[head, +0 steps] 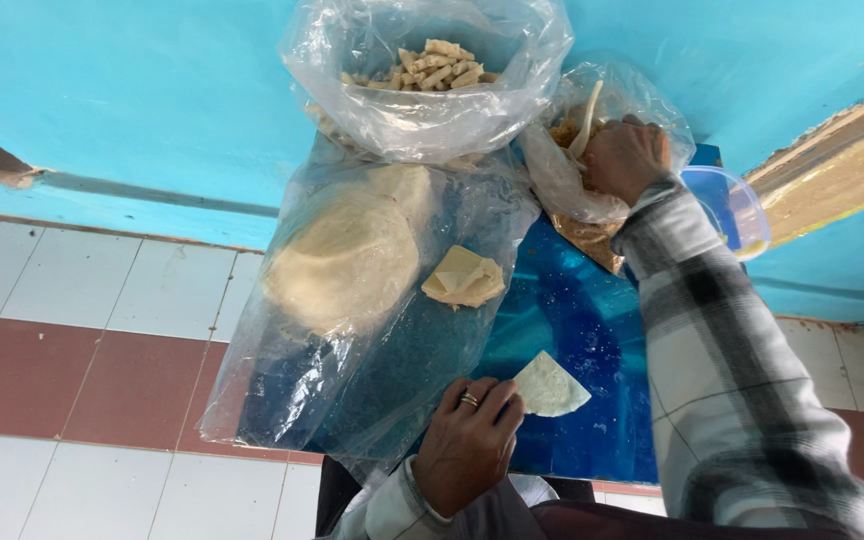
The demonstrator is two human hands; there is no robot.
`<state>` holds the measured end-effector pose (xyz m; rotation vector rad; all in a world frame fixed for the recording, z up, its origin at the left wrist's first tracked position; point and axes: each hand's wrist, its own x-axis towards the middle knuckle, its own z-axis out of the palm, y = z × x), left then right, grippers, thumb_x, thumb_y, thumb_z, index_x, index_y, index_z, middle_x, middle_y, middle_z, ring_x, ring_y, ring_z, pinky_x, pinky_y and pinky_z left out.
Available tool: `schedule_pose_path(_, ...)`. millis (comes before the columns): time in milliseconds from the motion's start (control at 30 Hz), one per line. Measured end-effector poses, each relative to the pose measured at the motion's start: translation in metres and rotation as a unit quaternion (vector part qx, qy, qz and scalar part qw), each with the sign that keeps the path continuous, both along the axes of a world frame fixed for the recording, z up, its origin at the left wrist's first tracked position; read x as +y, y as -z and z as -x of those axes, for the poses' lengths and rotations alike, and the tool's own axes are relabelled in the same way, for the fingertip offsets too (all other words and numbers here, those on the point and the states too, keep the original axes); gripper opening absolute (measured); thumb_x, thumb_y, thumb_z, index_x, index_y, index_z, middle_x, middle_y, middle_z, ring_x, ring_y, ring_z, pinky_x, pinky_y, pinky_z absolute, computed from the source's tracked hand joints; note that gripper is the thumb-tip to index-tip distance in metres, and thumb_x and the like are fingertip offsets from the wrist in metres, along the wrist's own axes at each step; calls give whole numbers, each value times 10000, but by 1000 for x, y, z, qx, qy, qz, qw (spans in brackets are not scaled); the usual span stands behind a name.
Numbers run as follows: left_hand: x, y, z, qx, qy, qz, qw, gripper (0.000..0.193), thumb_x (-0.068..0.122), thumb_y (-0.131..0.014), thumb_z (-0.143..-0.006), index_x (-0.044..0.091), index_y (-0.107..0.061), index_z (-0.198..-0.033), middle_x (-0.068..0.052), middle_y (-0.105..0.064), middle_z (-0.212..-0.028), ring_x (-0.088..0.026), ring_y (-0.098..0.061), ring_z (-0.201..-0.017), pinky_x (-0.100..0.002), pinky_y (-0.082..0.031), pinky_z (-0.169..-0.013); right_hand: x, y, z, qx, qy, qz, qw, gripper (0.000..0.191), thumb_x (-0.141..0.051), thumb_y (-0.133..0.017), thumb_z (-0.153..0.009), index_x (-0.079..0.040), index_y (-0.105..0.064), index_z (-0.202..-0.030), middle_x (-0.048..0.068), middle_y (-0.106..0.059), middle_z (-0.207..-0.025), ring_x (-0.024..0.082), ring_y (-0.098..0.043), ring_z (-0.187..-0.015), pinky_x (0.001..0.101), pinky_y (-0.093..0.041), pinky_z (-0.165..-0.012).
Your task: The person sits at a small blue table and makes filled pastries. They spoon brown filling from a plastic bag onto triangular dough wrappers, fold the dough over the filling, pinch the edges closed, and place the finished pastry into a plastic bag with other completed pieces.
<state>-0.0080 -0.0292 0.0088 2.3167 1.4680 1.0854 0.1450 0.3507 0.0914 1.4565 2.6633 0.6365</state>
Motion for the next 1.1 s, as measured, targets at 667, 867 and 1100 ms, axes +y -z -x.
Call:
schedule_pose_path(667, -1, -7, 1, -38, -13, 10, 999, 262, 78, -681, -855, 51, -686, -1116, -129, -659, -1222, -312, -626, -1136, -482, -465, -987, -32, -4, -102, 434, 48, 111, 893, 235, -231, -611, -1054, -102, -789, -1138, 151, -649, -722, 228, -590, -642, 432, -469, -599)
schedule_pose_path(867, 1, -10, 1, -42, -14, 10, 999, 266, 72, -683, -845, 49, -696, -1109, -116, -673, -1192, -313, -634, -1108, -479, -470, -973, -34, 3, -70, 276, -94, -91, 952, 193, -256, -664, -1017, -149, -821, -1052, 92, -738, -914, 264, -695, -702, 403, -513, -619)
schedule_pose_path(1100, 0, -6, 0, -39, -19, -4, 999, 271, 66, -687, -844, 46, -695, -1115, -105, -676, -1192, -304, -645, -1110, -482, -478, -998, -13, 8, -40, 268, 5, 52, 962, 209, -215, -636, -978, -181, -835, -1033, 113, -768, -907, 323, -709, -724, 453, -545, -666)
